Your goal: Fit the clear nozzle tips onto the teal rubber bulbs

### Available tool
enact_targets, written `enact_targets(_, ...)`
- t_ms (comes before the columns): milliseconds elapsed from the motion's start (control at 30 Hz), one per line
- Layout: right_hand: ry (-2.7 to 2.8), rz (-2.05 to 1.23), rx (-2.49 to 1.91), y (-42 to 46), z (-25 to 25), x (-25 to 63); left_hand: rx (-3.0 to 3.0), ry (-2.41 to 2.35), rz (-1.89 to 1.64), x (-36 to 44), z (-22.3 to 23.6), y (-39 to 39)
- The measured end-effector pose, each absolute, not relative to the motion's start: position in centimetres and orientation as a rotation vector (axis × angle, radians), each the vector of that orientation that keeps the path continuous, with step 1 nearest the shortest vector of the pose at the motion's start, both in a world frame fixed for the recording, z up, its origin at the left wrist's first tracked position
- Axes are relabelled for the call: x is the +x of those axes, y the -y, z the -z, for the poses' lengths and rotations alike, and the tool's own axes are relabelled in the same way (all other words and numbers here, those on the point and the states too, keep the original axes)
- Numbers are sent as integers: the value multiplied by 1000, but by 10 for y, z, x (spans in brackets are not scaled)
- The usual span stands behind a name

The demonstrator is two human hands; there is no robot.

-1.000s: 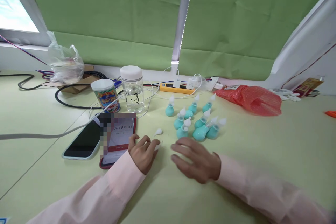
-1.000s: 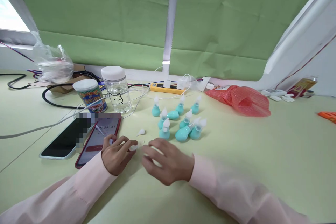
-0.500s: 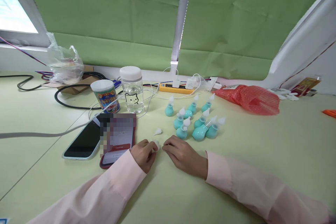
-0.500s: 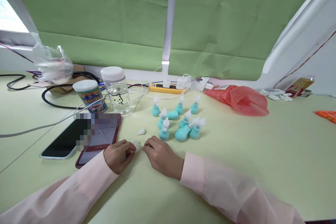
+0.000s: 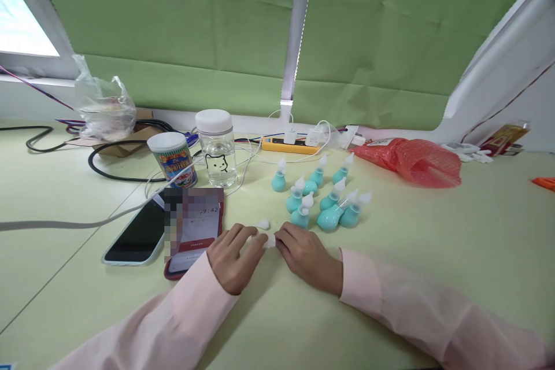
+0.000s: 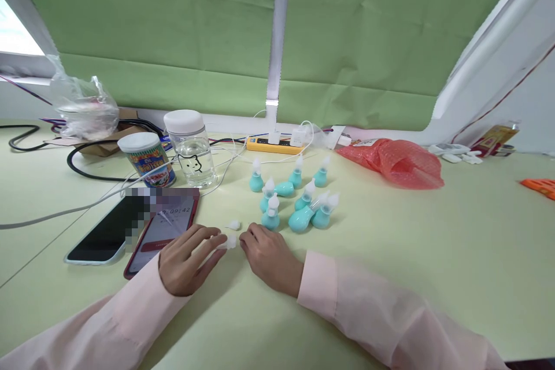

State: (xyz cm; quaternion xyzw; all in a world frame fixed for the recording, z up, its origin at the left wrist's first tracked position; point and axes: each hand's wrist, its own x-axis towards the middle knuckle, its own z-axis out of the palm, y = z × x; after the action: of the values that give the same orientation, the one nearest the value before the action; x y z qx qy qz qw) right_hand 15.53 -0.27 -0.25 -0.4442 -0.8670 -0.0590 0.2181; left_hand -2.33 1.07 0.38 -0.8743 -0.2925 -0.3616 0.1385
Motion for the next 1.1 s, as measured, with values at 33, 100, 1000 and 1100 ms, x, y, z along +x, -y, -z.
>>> enact_targets(33, 2379, 148, -1223, 3, 2, 155, -2533, 853, 1053, -23, -4, -10)
enact_targets(100, 2338, 96, -1220, 3, 0, 155, -2582, 912, 942, -21, -1, -9)
enact_targets(1000, 1852, -460, -891, 19, -11, 147, -2929, 1268, 1605, -15, 1, 0)
enact_targets(1100, 1818, -426, -843, 20, -13, 148, -2930, 1281, 1462, -15, 1, 0)
